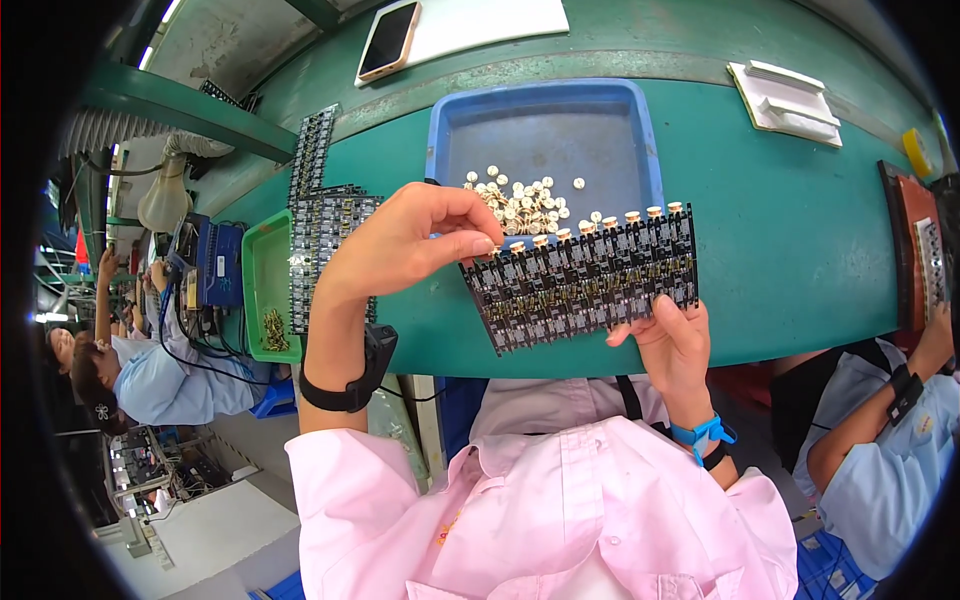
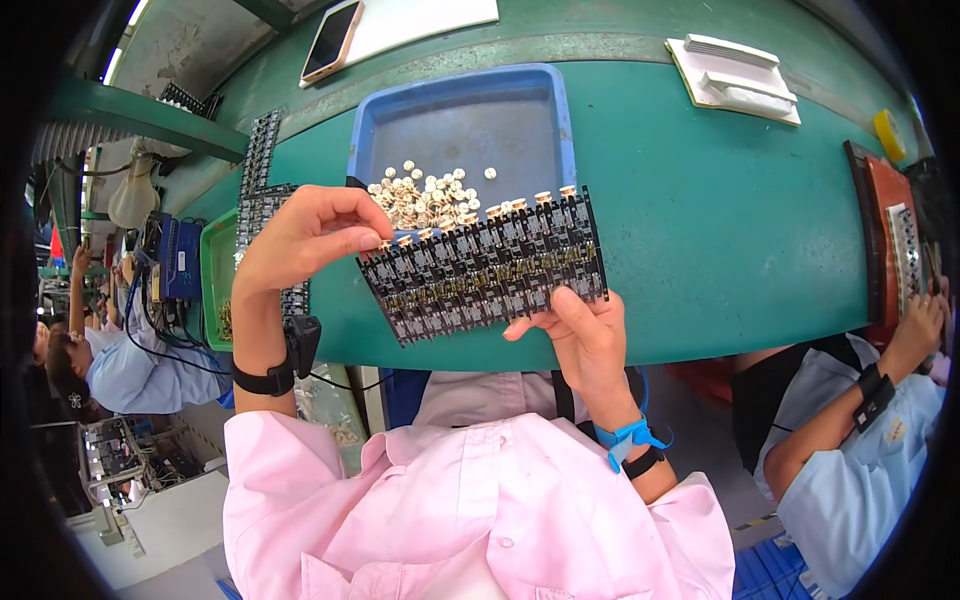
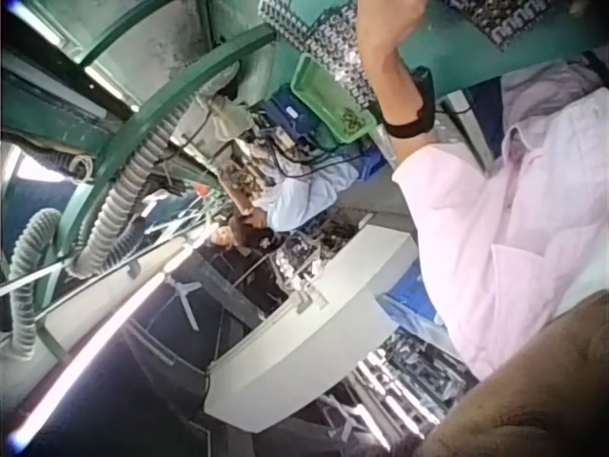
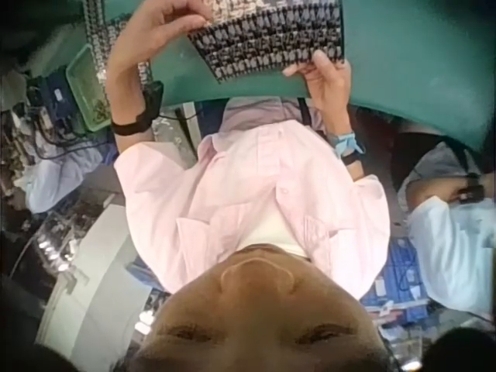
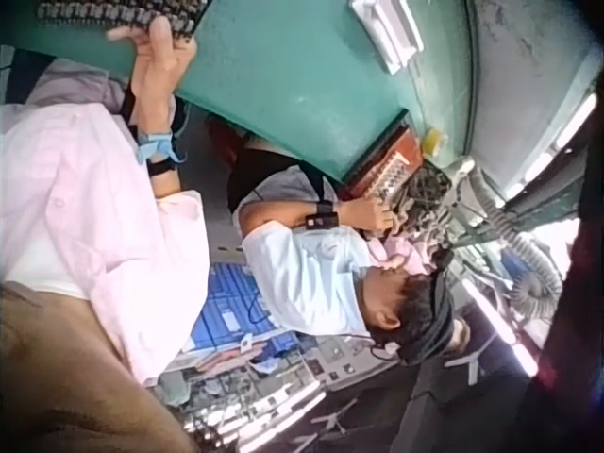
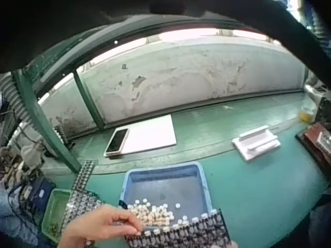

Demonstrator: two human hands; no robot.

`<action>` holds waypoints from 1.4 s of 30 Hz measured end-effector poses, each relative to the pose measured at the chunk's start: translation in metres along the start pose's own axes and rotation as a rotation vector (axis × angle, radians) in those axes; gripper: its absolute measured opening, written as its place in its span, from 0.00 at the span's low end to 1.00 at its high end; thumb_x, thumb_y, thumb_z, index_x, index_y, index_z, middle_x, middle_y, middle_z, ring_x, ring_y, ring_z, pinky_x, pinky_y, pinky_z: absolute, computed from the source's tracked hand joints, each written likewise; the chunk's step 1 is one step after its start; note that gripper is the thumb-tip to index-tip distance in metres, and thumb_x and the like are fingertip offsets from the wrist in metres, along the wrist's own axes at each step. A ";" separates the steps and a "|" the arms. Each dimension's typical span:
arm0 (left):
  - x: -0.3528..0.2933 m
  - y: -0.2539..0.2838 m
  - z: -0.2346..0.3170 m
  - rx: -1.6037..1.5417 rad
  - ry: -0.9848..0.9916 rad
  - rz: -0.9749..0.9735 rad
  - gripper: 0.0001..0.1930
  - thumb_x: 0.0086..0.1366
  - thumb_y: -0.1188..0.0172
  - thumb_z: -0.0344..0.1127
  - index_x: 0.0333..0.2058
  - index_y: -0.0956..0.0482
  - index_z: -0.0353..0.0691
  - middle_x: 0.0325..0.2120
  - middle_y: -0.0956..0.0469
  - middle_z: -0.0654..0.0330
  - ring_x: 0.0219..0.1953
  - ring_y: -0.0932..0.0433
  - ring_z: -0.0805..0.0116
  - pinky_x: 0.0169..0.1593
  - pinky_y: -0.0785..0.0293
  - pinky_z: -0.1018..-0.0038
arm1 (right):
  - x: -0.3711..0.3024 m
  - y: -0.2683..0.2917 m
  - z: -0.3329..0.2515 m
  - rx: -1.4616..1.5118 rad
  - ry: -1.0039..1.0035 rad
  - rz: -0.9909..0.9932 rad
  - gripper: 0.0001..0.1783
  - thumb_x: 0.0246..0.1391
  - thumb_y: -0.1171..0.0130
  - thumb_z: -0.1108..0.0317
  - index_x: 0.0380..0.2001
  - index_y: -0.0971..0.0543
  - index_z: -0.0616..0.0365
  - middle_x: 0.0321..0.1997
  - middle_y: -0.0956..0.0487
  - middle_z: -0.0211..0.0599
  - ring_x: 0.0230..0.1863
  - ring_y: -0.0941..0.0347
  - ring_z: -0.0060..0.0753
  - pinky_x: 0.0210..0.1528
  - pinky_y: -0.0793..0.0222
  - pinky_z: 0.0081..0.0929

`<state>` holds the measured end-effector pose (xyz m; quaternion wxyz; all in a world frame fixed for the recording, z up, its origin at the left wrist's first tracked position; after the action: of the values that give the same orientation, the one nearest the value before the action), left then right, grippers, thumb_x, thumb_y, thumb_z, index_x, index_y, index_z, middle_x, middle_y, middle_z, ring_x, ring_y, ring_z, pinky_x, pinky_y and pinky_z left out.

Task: The person picks up a circuit board and places small white components onto it one at a time from a blue tray. After filling the board, they set it aside and pick up another circuit board to repeat the process.

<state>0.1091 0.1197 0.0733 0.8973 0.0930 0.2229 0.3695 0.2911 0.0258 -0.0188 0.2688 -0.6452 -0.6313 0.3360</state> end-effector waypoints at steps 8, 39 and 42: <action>-0.001 -0.001 -0.003 -0.077 -0.029 0.000 0.03 0.51 0.49 0.25 0.26 0.29 0.31 0.23 0.30 0.64 0.25 0.33 0.81 0.30 0.35 0.86 | 0.000 0.002 0.002 0.004 0.007 -0.010 0.13 0.48 0.58 0.71 0.36 0.35 0.68 0.23 0.27 0.43 0.20 0.29 0.39 0.24 0.30 0.34; 0.002 -0.002 -0.008 -0.258 -0.056 -0.046 0.06 0.48 0.45 0.25 0.28 0.28 0.32 0.24 0.29 0.64 0.27 0.32 0.80 0.34 0.35 0.85 | -0.001 0.003 0.002 -0.017 0.017 0.018 0.10 0.48 0.57 0.71 0.30 0.33 0.68 0.21 0.27 0.43 0.19 0.29 0.41 0.22 0.31 0.35; 0.002 -0.002 -0.010 -0.227 -0.044 -0.051 0.06 0.48 0.46 0.25 0.27 0.29 0.32 0.24 0.29 0.64 0.28 0.32 0.80 0.34 0.35 0.85 | -0.001 0.004 0.002 -0.021 0.025 0.008 0.10 0.48 0.57 0.71 0.32 0.34 0.68 0.21 0.27 0.44 0.19 0.29 0.41 0.22 0.31 0.35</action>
<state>0.1066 0.1199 0.0635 0.9159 -0.0068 0.1621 0.3672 0.2916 0.0246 -0.0230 0.2685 -0.6546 -0.6289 0.3223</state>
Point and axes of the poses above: each hand's wrist, its own x-axis towards the middle knuckle, its own y-axis out of the back of the hand, z = x × y, the point moved 5 cm from there along x, towards the middle knuckle
